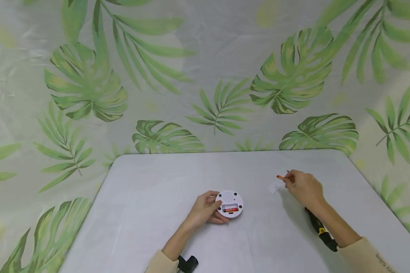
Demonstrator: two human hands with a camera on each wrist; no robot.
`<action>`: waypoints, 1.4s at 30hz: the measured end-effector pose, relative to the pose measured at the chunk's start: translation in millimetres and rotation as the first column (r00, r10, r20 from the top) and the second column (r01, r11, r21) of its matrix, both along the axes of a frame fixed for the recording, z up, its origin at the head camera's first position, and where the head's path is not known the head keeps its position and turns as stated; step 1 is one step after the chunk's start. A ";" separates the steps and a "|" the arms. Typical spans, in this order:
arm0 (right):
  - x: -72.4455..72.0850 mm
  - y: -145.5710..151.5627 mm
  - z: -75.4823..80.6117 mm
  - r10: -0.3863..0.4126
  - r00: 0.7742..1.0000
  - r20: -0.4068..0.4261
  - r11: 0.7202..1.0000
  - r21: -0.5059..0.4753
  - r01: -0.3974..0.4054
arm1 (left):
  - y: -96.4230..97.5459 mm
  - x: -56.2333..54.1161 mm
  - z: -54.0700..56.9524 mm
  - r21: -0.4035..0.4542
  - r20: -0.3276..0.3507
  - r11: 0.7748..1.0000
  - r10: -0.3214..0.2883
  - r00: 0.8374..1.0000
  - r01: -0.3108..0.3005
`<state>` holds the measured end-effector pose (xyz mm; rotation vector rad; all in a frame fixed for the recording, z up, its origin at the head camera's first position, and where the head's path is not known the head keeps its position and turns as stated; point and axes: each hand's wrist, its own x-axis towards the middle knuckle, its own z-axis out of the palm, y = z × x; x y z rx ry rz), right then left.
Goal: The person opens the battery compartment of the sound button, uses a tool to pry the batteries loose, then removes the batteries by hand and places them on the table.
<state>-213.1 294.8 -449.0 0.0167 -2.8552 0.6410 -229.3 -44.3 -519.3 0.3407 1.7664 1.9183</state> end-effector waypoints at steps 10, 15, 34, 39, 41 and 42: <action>-22.2 104.8 -29.8 -0.319 0.947 0.025 0.948 0.026 0.318 | 0.6 -0.4 -3.9 -0.008 0.016 1.000 0.020 1.000 -0.020; -24.5 116.4 -43.6 -0.359 0.929 0.090 0.933 0.011 0.360 | 2.2 0.2 -5.1 0.004 0.023 1.000 0.020 1.000 -0.020; -27.1 104.9 -51.2 -0.356 0.928 0.106 0.933 0.085 0.349 | 3.2 -1.0 -5.2 0.008 0.026 1.000 0.023 0.999 -0.024; -18.1 51.9 -31.7 -0.203 0.979 -0.015 0.972 0.121 0.203 | 2.6 -1.4 -3.9 0.009 0.025 0.999 0.033 0.999 -0.033; -12.0 20.7 -23.0 -0.081 0.995 -0.061 0.985 0.145 0.089 | 2.0 -1.2 -3.6 0.009 0.025 0.999 0.033 0.999 -0.033; -8.7 4.7 -19.3 -0.012 0.997 -0.074 0.986 0.166 0.025 | 1.8 -1.3 -3.6 0.009 0.025 0.999 0.032 0.999 -0.032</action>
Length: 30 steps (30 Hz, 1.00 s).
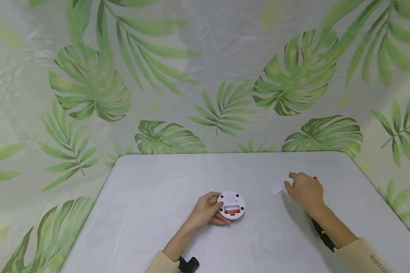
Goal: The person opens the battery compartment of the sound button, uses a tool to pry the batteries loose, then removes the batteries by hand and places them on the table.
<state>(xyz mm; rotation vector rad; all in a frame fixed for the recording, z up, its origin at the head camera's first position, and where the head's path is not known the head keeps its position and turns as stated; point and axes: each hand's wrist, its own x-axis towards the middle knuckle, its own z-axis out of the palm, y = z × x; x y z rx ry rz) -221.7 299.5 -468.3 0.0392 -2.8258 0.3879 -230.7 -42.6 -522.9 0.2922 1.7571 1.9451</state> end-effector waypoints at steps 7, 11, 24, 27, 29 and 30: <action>24.6 -84.3 -1.9 0.420 0.907 -0.038 0.907 0.026 -0.420 | -1.8 -0.2 -1.5 -0.004 -0.014 1.000 -0.009 1.000 0.009; 32.9 -103.9 -12.8 0.520 0.852 -0.056 0.853 -0.024 -0.522 | -2.0 -0.1 -1.6 0.002 -0.028 1.000 -0.017 0.999 0.017; 30.9 -115.6 -26.9 0.514 0.852 -0.100 0.837 -0.158 -0.524 | -0.4 1.0 1.0 0.007 -0.034 1.000 -0.023 0.999 0.023; 29.8 -116.0 -25.6 0.507 0.860 -0.066 0.839 -0.193 -0.509 | -0.1 1.0 0.8 0.007 -0.030 1.000 -0.019 0.999 0.020; 29.7 -116.3 -24.5 0.499 0.865 -0.041 0.844 -0.205 -0.496 | -0.3 1.1 0.8 0.008 -0.029 1.000 -0.018 0.999 0.018; 29.7 -116.3 -24.2 0.495 0.868 -0.030 0.846 -0.209 -0.490 | -0.4 1.1 0.8 0.009 -0.030 1.000 -0.018 0.999 0.018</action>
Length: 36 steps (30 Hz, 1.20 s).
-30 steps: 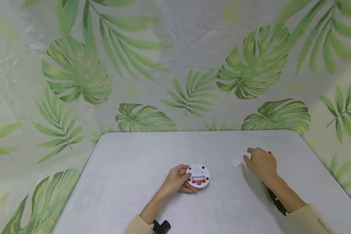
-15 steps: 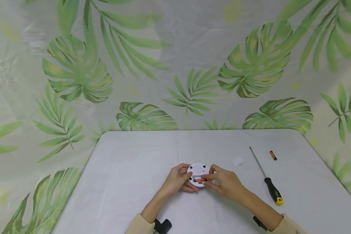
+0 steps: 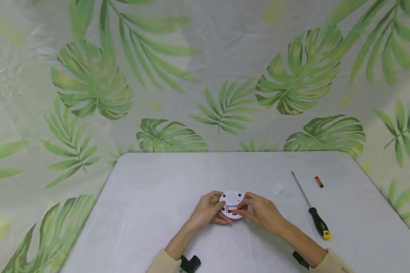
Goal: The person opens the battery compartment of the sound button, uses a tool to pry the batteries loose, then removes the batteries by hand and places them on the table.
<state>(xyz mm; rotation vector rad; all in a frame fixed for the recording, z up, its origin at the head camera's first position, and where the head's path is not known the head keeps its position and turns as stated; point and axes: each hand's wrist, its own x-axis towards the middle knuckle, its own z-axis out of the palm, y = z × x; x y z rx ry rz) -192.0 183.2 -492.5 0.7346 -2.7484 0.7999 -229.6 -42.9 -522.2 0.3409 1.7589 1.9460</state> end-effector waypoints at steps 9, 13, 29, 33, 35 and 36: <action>0.1 0.3 -0.5 -0.036 0.999 0.006 0.999 0.007 0.035 | -0.4 -0.9 1.9 -0.005 -0.008 1.000 -0.005 1.000 0.005; 1.1 1.9 1.1 -0.049 0.999 0.006 0.999 -0.009 0.049 | -0.5 -1.2 2.1 -0.002 -0.006 1.000 -0.006 1.000 0.006; -27.1 110.6 30.2 -0.493 0.869 0.038 0.863 -0.109 0.494 | 0.4 -1.1 2.2 -0.010 0.019 1.000 0.013 1.000 -0.012; -39.6 173.7 31.3 -0.670 0.739 0.074 0.737 -0.057 0.674 | 0.1 -0.4 0.6 -0.010 0.022 1.000 0.009 1.000 -0.009; -43.0 202.5 29.8 -0.725 0.680 0.112 0.683 -0.014 0.731 | 0.2 -0.2 0.0 -0.011 0.019 1.000 0.007 1.000 -0.006; -44.1 215.5 28.6 -0.745 0.654 0.131 0.661 0.014 0.750 | 0.3 -0.3 -0.3 -0.011 0.019 1.000 0.004 1.000 -0.004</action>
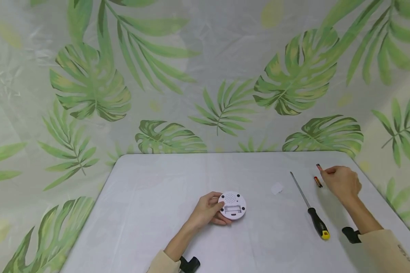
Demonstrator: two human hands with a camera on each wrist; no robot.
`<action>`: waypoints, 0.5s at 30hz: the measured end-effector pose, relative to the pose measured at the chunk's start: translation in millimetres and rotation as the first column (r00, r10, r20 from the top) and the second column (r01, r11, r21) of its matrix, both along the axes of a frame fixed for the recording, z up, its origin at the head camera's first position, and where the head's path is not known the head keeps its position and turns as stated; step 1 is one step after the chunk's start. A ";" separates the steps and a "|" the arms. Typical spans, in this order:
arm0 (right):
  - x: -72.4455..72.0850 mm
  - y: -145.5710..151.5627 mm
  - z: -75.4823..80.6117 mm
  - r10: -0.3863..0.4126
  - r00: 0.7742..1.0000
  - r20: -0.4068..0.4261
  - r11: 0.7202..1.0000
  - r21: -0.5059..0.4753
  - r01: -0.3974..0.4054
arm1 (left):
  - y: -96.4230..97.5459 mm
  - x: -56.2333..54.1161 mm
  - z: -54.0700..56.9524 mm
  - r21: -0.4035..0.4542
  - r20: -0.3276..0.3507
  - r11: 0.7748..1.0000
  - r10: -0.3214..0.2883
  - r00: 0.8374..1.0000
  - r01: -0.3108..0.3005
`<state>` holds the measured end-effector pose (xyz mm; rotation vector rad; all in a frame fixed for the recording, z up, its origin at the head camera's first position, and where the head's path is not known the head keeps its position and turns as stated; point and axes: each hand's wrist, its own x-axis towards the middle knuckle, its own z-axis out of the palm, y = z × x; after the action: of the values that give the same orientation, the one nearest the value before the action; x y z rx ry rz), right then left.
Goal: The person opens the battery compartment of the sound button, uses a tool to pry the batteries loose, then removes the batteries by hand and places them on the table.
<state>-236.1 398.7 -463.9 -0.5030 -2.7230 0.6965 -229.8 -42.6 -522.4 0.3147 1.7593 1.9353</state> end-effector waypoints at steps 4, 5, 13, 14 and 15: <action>-2.4 34.3 -7.3 -0.042 0.990 0.137 0.999 -0.008 0.044 | -0.2 -0.3 -0.6 0.001 -0.007 1.000 -0.003 1.000 0.003; -2.8 39.1 -9.6 -0.045 0.985 0.168 0.999 -0.013 0.048 | -0.1 -0.4 -0.5 0.001 -0.008 1.000 -0.004 1.000 0.004; -7.6 43.7 -24.1 -0.031 0.962 0.272 0.999 -0.007 0.034 | -1.1 -0.6 -1.5 0.006 0.005 1.000 -0.004 1.000 0.004; -8.4 42.7 -25.2 -0.031 0.961 0.276 0.999 -0.004 0.033 | -1.3 -0.6 -1.6 0.007 0.004 1.000 -0.004 1.000 0.004; -9.1 41.7 -26.1 -0.029 0.960 0.278 1.000 -0.003 0.031 | -1.6 -0.7 -1.8 0.008 0.003 1.000 -0.003 1.000 0.003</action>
<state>-245.2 440.3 -489.9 -0.6903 -2.9658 0.6726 -230.5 -44.2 -524.2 0.3172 1.7487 1.9400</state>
